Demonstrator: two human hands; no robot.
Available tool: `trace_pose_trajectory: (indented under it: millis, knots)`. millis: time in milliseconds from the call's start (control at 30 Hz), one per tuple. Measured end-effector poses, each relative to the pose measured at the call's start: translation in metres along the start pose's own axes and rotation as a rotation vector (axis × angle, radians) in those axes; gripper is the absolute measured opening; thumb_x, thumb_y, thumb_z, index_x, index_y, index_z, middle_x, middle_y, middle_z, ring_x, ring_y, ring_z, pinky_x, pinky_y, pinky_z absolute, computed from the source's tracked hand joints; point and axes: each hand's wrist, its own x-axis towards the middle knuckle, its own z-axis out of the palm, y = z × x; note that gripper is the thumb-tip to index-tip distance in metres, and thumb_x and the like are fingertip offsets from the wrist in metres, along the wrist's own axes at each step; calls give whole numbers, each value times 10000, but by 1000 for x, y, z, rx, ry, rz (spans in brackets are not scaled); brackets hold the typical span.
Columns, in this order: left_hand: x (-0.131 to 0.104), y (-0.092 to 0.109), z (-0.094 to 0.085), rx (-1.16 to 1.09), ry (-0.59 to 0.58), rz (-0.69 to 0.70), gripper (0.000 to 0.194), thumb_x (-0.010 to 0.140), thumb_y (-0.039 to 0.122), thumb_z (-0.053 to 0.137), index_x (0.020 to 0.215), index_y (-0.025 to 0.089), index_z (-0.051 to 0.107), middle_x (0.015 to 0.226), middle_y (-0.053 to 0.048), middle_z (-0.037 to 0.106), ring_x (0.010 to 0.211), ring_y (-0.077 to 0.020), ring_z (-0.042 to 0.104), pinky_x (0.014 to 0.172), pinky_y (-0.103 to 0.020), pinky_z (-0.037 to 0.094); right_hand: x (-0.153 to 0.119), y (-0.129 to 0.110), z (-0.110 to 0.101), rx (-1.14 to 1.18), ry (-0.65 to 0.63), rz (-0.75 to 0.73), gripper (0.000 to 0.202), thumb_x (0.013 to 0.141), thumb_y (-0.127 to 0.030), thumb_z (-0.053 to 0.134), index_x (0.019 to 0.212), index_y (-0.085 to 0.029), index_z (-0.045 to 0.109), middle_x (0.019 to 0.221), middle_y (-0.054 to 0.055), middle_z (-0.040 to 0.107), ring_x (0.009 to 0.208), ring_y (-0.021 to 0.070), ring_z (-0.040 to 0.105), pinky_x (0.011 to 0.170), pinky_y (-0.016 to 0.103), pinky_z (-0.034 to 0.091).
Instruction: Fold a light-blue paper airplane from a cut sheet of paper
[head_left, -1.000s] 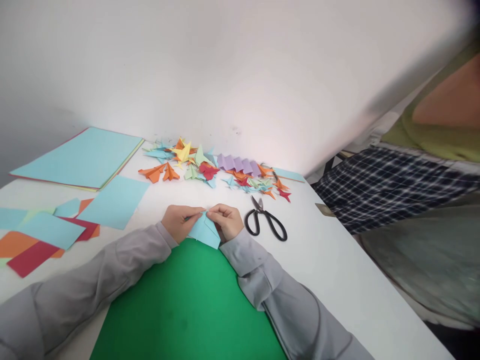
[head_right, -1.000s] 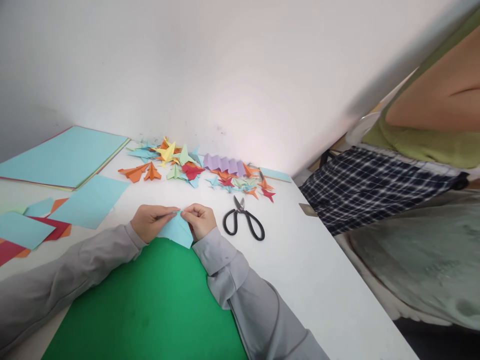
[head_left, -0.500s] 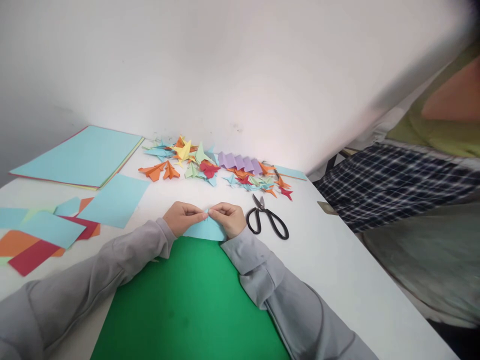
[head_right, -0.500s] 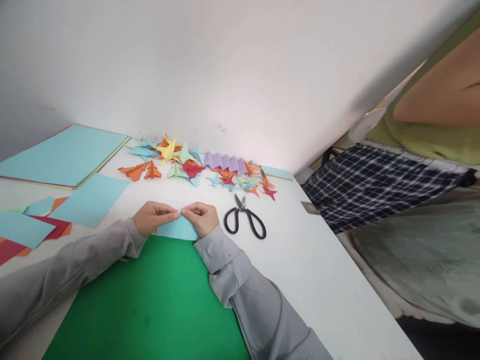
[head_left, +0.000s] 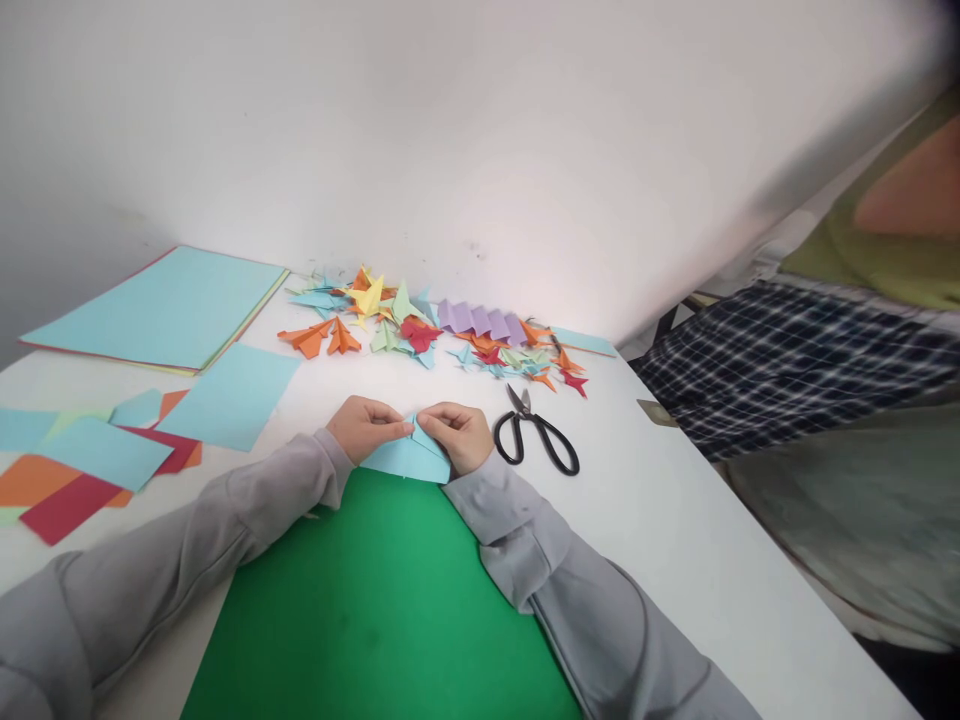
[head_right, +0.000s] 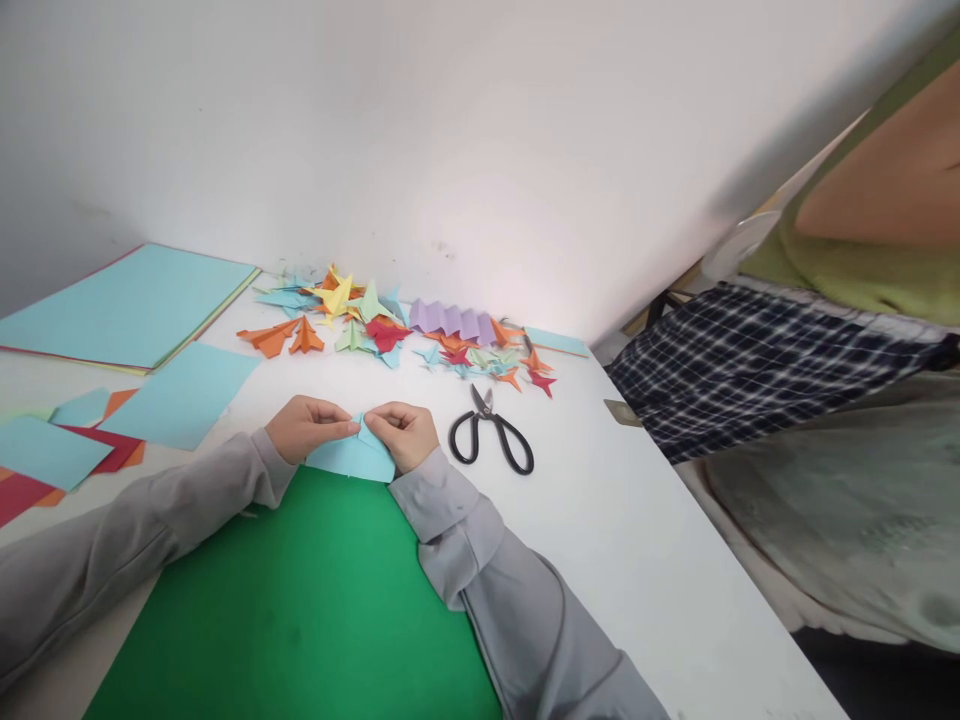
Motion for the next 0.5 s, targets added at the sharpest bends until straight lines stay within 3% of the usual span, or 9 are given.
trace_pose_trajectory:
  millis: [500]
  knots:
    - [3,-3,-3,-69,-78,-100,253,399,290,745,585,129,690,521,-21,650,477,-129,539,446,-228,414,-2,-3,3,43,-21,24,170,524,-318,699,541,-168,620,400,-46,502,366,59,354,370,211,254]
